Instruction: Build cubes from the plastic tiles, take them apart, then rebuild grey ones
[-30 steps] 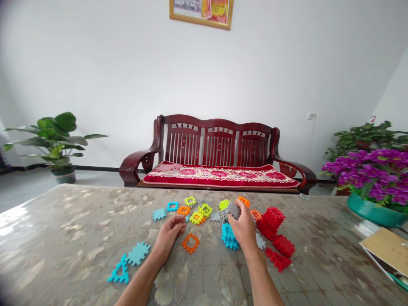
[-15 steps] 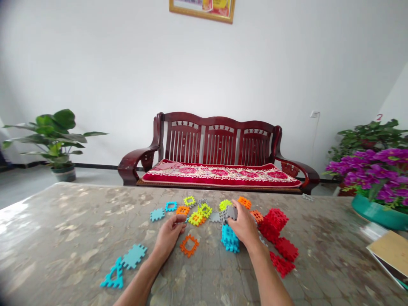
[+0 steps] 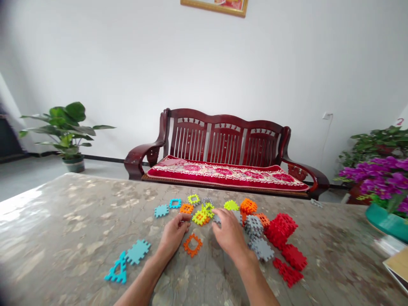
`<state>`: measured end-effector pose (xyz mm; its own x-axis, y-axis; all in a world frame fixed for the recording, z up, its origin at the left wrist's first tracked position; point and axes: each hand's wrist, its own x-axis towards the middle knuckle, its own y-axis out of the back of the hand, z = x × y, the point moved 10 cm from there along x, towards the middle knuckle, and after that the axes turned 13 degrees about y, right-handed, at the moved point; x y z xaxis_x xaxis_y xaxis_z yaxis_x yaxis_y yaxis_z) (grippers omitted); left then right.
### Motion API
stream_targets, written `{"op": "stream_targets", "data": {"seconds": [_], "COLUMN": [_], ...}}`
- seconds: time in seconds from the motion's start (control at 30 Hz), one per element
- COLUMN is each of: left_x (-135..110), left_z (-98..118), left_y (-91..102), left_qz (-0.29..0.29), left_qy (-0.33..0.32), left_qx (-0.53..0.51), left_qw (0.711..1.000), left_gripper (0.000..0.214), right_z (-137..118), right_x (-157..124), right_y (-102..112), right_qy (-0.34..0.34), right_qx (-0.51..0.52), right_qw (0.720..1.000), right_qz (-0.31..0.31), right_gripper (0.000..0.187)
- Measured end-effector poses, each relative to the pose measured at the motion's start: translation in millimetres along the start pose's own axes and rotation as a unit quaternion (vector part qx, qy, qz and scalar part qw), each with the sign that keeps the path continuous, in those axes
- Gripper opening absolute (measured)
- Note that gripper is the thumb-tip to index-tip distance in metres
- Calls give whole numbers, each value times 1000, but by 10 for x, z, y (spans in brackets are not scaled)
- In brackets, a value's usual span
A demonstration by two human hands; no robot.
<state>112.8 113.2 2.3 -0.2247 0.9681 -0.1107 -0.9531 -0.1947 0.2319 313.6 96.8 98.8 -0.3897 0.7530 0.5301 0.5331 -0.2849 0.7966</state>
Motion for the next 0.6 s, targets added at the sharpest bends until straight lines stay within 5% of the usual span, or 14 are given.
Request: {"op": "stream_targets", "data": {"seconds": [0.13, 0.27, 0.6], "left_x": [-26, -62, -116], "left_z": [58, 125, 187], "left_y": [46, 111, 137], "left_qz": [27, 58, 83], "left_qy": [-42, -60, -65], "left_qx": [30, 59, 94], "left_qw": [998, 995, 990], "left_gripper": [31, 32, 31], "right_z": [-196, -166, -357], "right_x": [171, 243, 116], "right_y": [-459, -702, -675], "right_qy": [17, -12, -3], "right_qx": [-33, -104, -62], "right_qw": [997, 989, 998], "right_qz": [-69, -105, -7], "right_gripper": [48, 43, 29]}}
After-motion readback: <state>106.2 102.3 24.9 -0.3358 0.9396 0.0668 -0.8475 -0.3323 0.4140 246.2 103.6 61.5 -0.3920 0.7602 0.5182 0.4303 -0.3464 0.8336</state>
